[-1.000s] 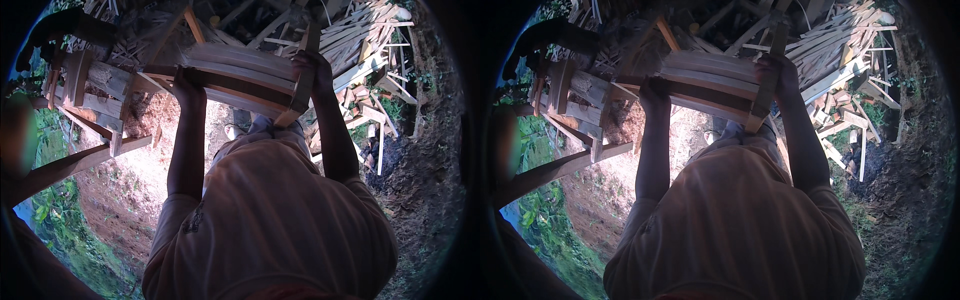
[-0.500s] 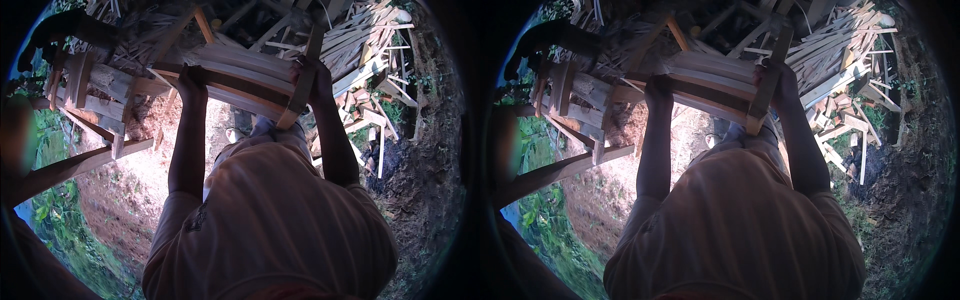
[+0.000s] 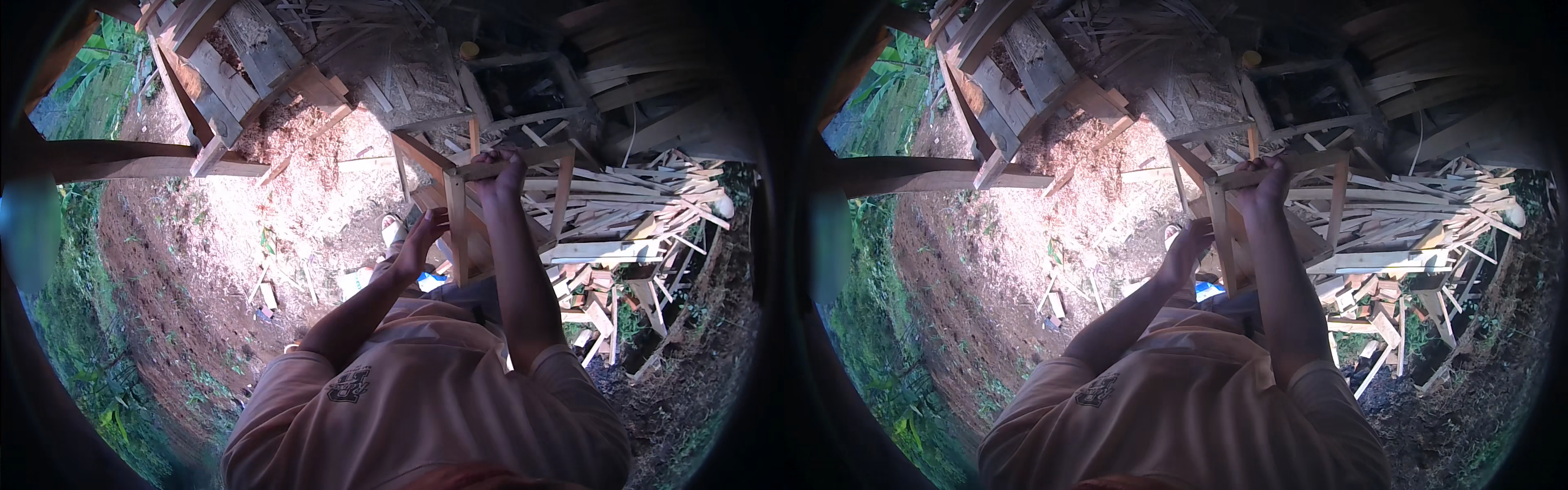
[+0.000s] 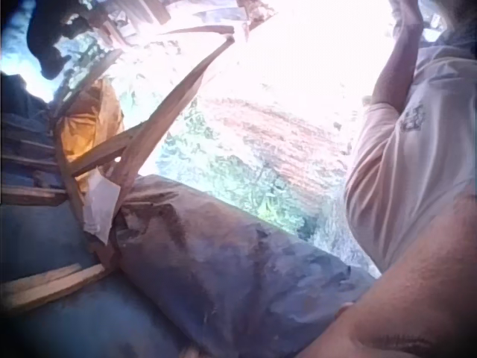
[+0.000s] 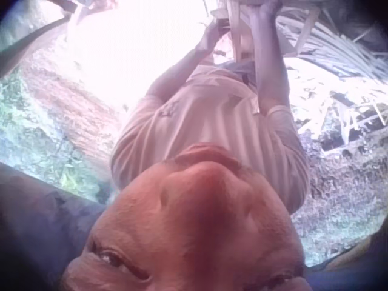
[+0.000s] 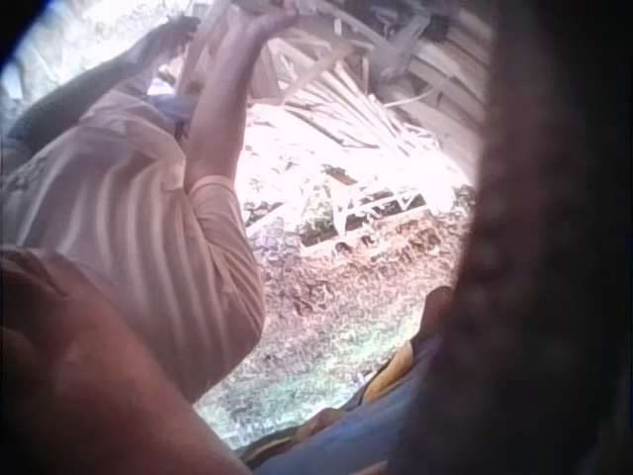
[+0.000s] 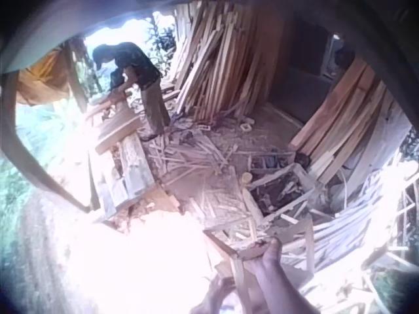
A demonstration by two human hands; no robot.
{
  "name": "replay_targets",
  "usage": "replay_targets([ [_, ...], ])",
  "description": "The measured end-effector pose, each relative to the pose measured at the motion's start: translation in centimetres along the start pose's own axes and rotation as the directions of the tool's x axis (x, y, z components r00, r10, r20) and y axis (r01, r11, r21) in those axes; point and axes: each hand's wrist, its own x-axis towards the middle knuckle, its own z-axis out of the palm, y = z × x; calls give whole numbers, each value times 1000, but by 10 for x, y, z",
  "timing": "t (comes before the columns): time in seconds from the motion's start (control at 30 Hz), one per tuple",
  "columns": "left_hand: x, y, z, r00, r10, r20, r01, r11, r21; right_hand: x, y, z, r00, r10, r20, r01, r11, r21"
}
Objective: The person sits on the ground and uses a hammer to drive nails into wooden pieces to assemble a small wooden stool. They repeatedly position the wood, strike the nails, and inspect the joints to ensure stability.
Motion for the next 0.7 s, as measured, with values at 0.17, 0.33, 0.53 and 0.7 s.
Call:
replay_targets([
  [0.17,8,-30,2,963,176,-205,-4,769,640,54,54,-15,994,-5,-108,0,999,-42],
  [0.33,82,-28,-40,883,237,-404,256,480,839,111,109,-22,990,-80,-117,68,992,-103],
  [0.53,172,-11,-100,872,240,-428,349,308,885,168,128,-7,998,-57,-26,51,981,-187],
  [0.7,236,-2,-120,824,384,-417,316,300,900,244,154,14,995,-11,100,21,994,-103],
])
